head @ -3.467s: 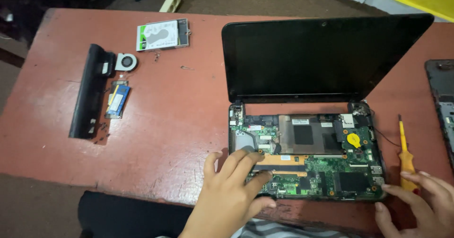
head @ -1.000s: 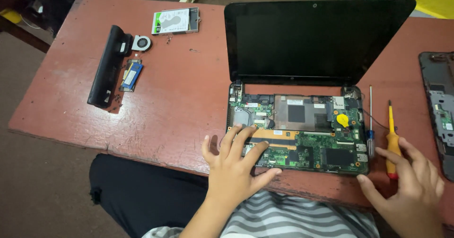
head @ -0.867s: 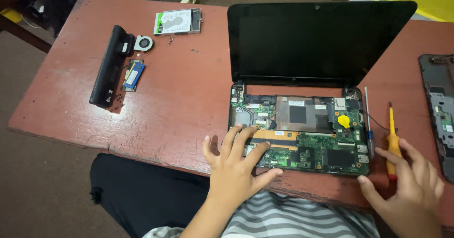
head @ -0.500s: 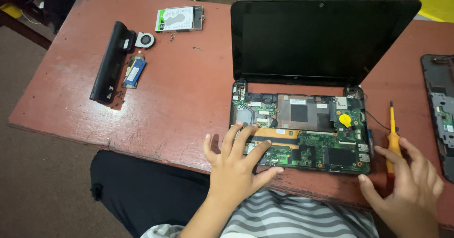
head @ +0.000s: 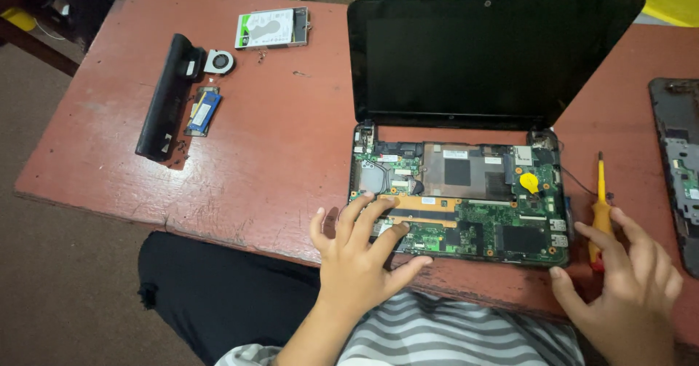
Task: Repairing a laptop by manipulating internal cables and using a screwdriver
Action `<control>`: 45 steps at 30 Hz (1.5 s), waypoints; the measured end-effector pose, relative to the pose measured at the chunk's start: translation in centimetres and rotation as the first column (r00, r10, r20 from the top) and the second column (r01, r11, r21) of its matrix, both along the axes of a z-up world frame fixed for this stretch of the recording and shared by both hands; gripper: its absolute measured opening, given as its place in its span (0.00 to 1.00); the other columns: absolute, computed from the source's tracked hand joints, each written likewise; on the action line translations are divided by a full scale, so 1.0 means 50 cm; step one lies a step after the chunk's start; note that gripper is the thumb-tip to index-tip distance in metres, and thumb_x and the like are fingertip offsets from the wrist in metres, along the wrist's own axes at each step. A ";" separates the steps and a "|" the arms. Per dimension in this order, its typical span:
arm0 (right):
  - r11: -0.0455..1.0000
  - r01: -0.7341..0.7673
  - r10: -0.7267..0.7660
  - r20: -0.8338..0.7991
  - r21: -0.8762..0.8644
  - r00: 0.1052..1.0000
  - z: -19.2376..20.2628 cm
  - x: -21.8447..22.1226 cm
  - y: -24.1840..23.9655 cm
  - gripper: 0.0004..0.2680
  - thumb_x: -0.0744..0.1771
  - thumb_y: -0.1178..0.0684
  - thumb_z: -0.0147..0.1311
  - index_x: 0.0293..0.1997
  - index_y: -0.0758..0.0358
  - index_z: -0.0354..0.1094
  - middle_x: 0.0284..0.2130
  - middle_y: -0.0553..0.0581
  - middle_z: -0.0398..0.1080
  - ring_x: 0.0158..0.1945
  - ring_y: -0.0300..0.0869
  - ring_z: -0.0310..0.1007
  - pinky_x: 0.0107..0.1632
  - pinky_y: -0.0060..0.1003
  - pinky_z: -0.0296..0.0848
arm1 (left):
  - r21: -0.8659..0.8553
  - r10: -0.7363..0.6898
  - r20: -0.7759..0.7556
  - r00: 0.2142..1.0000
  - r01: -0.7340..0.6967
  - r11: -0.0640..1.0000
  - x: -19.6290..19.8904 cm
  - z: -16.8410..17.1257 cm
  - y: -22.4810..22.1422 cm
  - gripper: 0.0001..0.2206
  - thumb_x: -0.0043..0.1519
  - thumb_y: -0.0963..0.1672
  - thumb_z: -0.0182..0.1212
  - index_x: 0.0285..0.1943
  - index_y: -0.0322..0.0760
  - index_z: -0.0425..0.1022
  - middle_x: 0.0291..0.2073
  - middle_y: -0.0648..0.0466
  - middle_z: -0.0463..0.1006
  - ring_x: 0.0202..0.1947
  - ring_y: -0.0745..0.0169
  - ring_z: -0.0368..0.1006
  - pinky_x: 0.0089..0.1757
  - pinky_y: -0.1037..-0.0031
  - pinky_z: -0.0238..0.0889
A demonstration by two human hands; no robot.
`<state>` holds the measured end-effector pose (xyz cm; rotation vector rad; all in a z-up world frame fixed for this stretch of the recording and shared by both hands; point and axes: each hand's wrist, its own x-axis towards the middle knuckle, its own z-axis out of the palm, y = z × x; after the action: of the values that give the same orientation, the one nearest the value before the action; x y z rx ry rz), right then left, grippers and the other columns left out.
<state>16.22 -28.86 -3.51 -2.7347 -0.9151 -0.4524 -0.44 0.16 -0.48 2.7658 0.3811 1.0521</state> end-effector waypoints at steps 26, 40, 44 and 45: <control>0.999 0.029 -0.032 -0.075 -0.038 0.997 0.008 0.004 -0.002 0.26 0.59 0.42 0.58 0.65 0.51 0.72 0.75 0.60 0.65 0.70 0.65 0.64 0.68 0.59 0.58 | -0.064 0.058 -0.065 0.996 -0.062 0.996 -0.042 -0.002 0.078 0.24 0.56 0.65 0.53 0.48 0.59 0.79 0.59 0.60 0.73 0.63 0.55 0.66 0.61 0.44 0.37; 1.000 0.019 -0.018 -0.091 0.012 0.996 0.012 0.005 -0.003 0.28 0.59 0.45 0.59 0.68 0.54 0.69 0.74 0.66 0.62 0.73 0.68 0.60 0.69 0.62 0.55 | -0.078 0.088 -0.150 0.985 -0.100 0.992 -0.040 0.004 0.077 0.25 0.53 0.66 0.54 0.49 0.62 0.78 0.62 0.61 0.70 0.66 0.57 0.63 0.58 0.36 0.41; 0.988 -0.123 0.128 -0.047 0.091 0.991 -0.025 0.058 -0.058 0.31 0.58 0.41 0.66 0.69 0.62 0.71 0.67 0.69 0.69 0.69 0.60 0.68 0.73 0.52 0.60 | -0.052 0.101 -0.154 0.983 -0.110 0.993 -0.043 0.003 0.077 0.26 0.53 0.67 0.54 0.51 0.62 0.76 0.63 0.61 0.70 0.66 0.56 0.62 0.58 0.36 0.41; 0.974 -0.200 0.208 -0.072 0.109 0.975 -0.034 0.079 -0.078 0.34 0.54 0.41 0.70 0.67 0.63 0.71 0.62 0.73 0.69 0.67 0.59 0.69 0.74 0.51 0.61 | -0.041 0.096 -0.149 0.984 -0.104 0.994 -0.042 0.001 0.076 0.26 0.54 0.67 0.54 0.52 0.62 0.76 0.63 0.61 0.70 0.66 0.56 0.63 0.58 0.36 0.42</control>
<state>20.16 -32.77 -5.21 -2.5150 -1.1054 -0.3338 -2.53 3.97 -0.43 2.8144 0.5630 0.8488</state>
